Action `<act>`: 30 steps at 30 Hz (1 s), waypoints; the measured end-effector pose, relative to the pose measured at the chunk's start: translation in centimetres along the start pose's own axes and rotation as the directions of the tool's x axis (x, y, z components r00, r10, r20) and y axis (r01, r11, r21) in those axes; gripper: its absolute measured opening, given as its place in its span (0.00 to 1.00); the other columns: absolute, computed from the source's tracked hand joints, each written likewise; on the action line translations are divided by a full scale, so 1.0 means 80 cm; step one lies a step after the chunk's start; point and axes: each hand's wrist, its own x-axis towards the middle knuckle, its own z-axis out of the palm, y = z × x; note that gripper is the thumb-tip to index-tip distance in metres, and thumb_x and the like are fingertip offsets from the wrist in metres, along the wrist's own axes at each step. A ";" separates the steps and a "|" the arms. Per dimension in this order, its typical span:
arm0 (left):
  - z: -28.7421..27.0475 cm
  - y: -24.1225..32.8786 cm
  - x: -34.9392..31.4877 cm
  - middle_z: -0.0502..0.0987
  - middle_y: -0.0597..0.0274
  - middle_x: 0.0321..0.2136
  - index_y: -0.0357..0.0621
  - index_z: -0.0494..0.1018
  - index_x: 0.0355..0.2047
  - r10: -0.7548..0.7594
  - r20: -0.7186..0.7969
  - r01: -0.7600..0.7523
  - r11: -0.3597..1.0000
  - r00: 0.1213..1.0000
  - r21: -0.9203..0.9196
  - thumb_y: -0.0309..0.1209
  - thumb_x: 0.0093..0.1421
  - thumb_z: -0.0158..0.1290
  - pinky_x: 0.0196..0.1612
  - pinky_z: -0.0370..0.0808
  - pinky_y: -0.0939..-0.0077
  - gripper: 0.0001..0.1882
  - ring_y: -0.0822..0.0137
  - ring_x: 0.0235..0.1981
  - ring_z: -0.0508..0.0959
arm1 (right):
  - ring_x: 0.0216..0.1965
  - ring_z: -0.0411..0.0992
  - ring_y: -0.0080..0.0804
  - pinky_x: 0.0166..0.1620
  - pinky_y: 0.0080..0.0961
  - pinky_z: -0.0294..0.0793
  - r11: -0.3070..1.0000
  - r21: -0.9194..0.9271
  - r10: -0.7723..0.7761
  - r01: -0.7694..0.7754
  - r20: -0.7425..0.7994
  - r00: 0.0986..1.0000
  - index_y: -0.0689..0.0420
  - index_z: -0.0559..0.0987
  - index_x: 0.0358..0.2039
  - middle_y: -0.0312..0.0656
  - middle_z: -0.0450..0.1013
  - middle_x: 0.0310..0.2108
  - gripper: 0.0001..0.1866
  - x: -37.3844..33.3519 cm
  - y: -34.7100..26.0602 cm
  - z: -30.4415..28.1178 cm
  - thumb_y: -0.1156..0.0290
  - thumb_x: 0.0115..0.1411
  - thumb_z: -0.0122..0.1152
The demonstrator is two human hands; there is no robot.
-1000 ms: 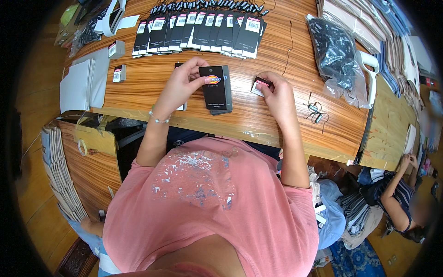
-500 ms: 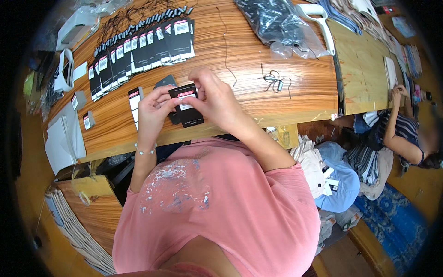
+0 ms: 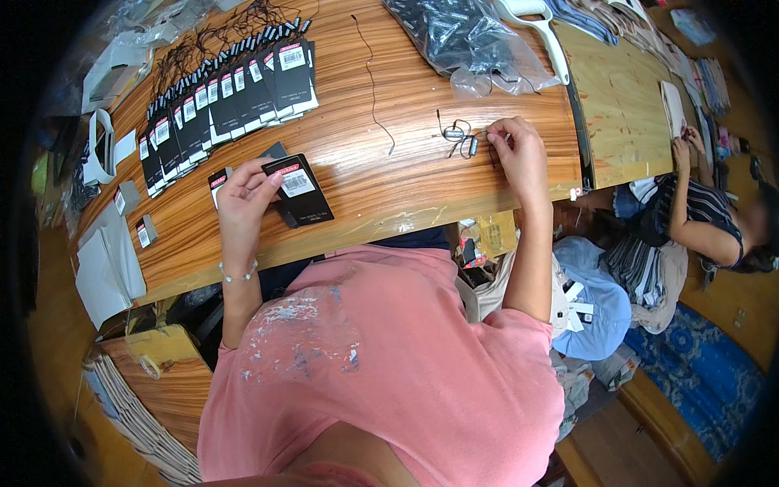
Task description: The person threads plastic security fasteners through garment price tags by hand, repeating the action for several items.
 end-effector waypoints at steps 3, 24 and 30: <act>0.001 -0.002 0.001 0.75 0.61 0.29 0.32 0.69 0.37 -0.010 0.026 0.010 1.000 1.000 0.006 0.20 0.52 0.51 0.28 0.68 0.90 0.11 0.79 0.28 0.73 | 0.27 0.66 0.33 0.32 0.26 0.64 0.996 0.082 -0.038 0.040 -0.034 0.999 0.60 0.75 0.26 0.41 0.67 0.22 0.06 0.005 0.002 0.005 0.76 0.45 0.59; 0.009 0.008 0.000 0.74 0.62 0.30 0.32 0.68 0.35 -0.106 0.375 0.136 0.989 0.921 -0.055 0.22 0.54 0.49 0.36 0.70 0.87 0.08 0.77 0.33 0.73 | 0.22 0.64 0.19 0.30 0.15 0.61 0.544 0.809 0.062 -0.222 0.225 0.972 0.60 0.69 0.27 0.36 0.69 0.20 0.02 0.011 -0.059 -0.007 0.77 0.51 0.52; 0.040 0.005 0.012 0.74 0.64 0.30 0.34 0.69 0.37 -0.135 0.556 0.164 0.986 0.820 -0.003 0.26 0.55 0.48 0.33 0.69 0.87 0.09 0.79 0.31 0.73 | 0.22 0.63 0.19 0.29 0.15 0.60 0.503 0.819 -0.061 -0.275 0.351 0.934 0.59 0.68 0.28 0.34 0.66 0.17 0.03 0.007 -0.091 -0.012 0.76 0.53 0.51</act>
